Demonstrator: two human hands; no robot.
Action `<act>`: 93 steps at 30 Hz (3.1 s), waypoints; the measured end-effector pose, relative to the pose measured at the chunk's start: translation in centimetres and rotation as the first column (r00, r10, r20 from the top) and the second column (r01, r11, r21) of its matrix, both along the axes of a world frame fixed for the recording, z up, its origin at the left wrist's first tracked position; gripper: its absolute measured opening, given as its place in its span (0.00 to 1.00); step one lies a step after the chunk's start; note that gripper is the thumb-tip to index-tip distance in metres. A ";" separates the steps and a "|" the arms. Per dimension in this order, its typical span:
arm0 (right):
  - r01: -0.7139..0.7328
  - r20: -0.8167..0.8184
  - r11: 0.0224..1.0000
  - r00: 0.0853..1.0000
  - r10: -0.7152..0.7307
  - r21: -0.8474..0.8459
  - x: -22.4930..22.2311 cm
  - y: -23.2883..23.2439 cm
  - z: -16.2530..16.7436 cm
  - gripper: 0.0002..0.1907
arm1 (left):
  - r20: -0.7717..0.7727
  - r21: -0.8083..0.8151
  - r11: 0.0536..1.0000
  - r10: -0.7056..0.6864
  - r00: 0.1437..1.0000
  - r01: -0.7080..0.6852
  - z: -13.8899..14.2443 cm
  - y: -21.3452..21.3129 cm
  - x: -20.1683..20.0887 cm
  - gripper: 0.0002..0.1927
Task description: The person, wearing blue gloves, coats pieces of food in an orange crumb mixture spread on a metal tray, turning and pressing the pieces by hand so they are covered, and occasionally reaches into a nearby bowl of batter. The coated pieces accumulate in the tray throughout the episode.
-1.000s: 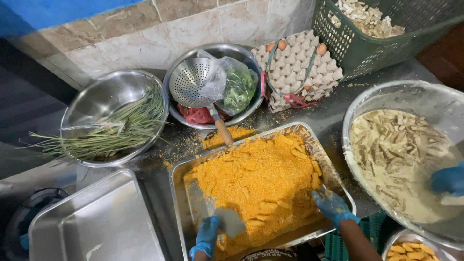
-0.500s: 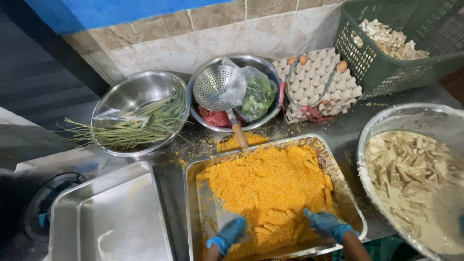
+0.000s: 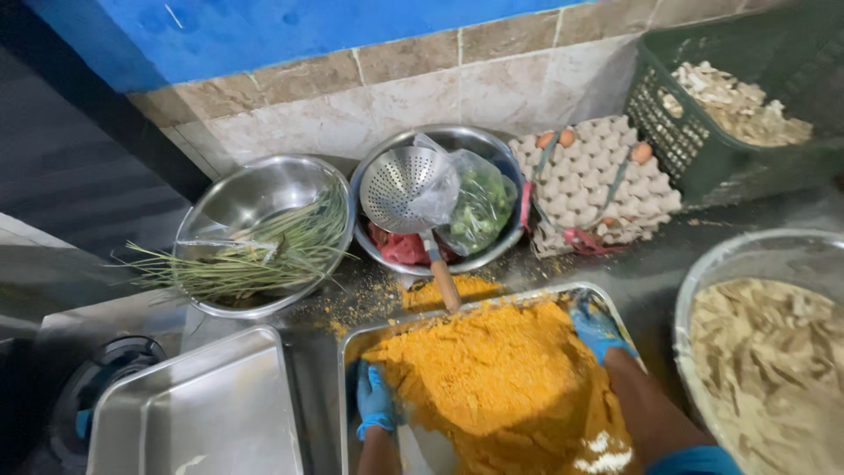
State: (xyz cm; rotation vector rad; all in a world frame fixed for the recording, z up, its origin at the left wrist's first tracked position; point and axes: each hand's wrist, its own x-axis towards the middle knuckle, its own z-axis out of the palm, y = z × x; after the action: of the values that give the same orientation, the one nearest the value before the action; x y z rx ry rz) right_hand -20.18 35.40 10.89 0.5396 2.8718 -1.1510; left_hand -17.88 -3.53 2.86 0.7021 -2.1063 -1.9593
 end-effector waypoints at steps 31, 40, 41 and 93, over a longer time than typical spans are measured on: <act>-0.067 0.508 0.997 0.857 0.081 -0.044 5.2 -2.1 -1.5 0.33 | 0.621 -0.167 0.881 -0.256 0.741 0.444 0.3 -3.0 4.1 0.36; 0.458 0.588 0.501 0.798 0.132 -0.734 10.5 -9.1 -3.5 0.33 | 0.359 0.774 0.633 -0.465 0.809 0.020 -0.9 3.4 9.0 0.39; 0.442 0.544 0.421 0.825 0.156 -0.792 10.7 -10.2 -3.7 0.34 | 0.372 0.796 0.604 -0.435 0.820 -0.040 -0.8 4.4 8.8 0.39; 0.276 0.289 -0.120 0.952 -0.100 -0.953 11.4 -12.0 -4.7 0.29 | 0.215 0.976 0.074 -0.451 0.866 -0.204 0.2 9.3 6.4 0.40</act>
State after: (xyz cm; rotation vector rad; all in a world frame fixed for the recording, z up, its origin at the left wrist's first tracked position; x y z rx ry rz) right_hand -8.79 23.40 6.15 0.7711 0.9013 -2.6267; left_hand -11.52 5.73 3.05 1.2934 -0.3565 -3.5649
